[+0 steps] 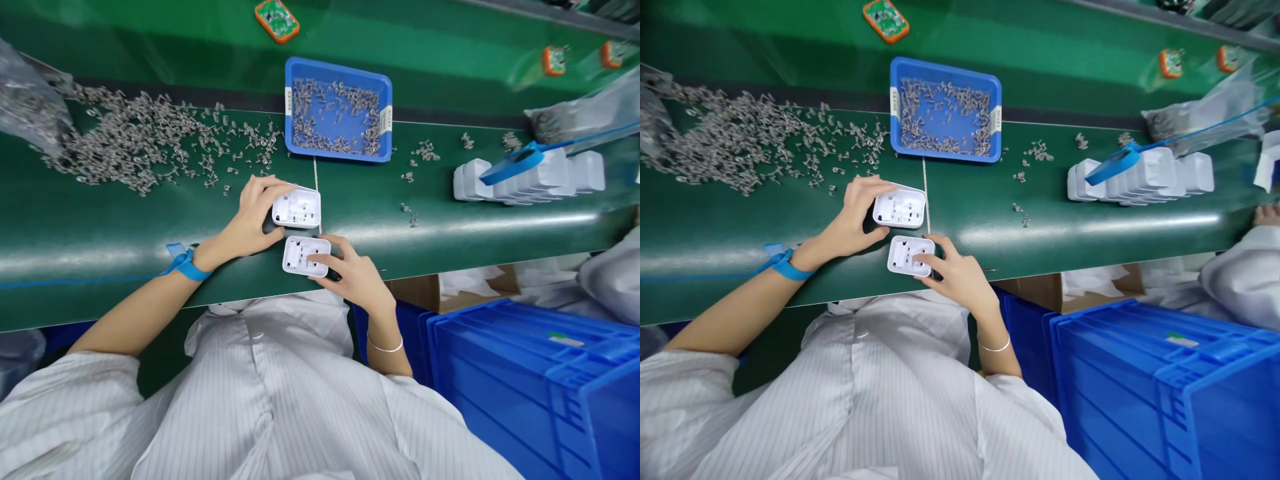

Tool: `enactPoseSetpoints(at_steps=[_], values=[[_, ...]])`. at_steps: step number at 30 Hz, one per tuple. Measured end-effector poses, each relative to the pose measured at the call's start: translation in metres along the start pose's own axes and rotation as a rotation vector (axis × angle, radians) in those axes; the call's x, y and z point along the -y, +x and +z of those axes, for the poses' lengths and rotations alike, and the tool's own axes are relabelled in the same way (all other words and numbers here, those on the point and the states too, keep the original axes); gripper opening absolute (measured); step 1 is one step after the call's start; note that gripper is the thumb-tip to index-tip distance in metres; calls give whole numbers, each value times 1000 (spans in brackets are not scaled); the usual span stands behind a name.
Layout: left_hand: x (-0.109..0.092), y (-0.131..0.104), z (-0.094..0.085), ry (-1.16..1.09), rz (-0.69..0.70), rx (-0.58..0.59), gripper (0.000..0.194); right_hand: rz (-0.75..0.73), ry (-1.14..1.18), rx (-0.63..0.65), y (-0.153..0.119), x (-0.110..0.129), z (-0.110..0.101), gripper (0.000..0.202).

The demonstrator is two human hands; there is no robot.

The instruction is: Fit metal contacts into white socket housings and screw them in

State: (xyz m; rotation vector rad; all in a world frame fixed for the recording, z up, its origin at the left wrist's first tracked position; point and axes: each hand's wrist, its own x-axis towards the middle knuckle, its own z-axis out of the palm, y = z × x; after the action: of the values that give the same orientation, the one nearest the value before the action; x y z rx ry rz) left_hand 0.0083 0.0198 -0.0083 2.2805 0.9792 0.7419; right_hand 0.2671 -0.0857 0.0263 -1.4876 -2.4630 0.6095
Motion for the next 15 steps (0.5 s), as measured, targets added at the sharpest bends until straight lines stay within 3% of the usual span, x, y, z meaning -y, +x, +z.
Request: enactPoseSetpoints(at_steps=[3, 5, 8, 11, 15], values=[[0, 0, -1, 45, 40, 0, 37, 84, -56, -32, 4, 4, 14, 37], [-1, -2, -2, 77, 81, -69, 32, 103, -60, -85, 7, 4, 18, 44], [-9, -9, -1, 124, 189, -202, 31, 73, -24, -275, 6, 2, 17, 49], [-25, -19, 5, 141, 335, -274, 32, -35, -23, -504, 1, 3, 11, 32], [-38, -26, 17, -10, 481, -232, 29, -218, -132, -632, -8, 9, -3, 2]])
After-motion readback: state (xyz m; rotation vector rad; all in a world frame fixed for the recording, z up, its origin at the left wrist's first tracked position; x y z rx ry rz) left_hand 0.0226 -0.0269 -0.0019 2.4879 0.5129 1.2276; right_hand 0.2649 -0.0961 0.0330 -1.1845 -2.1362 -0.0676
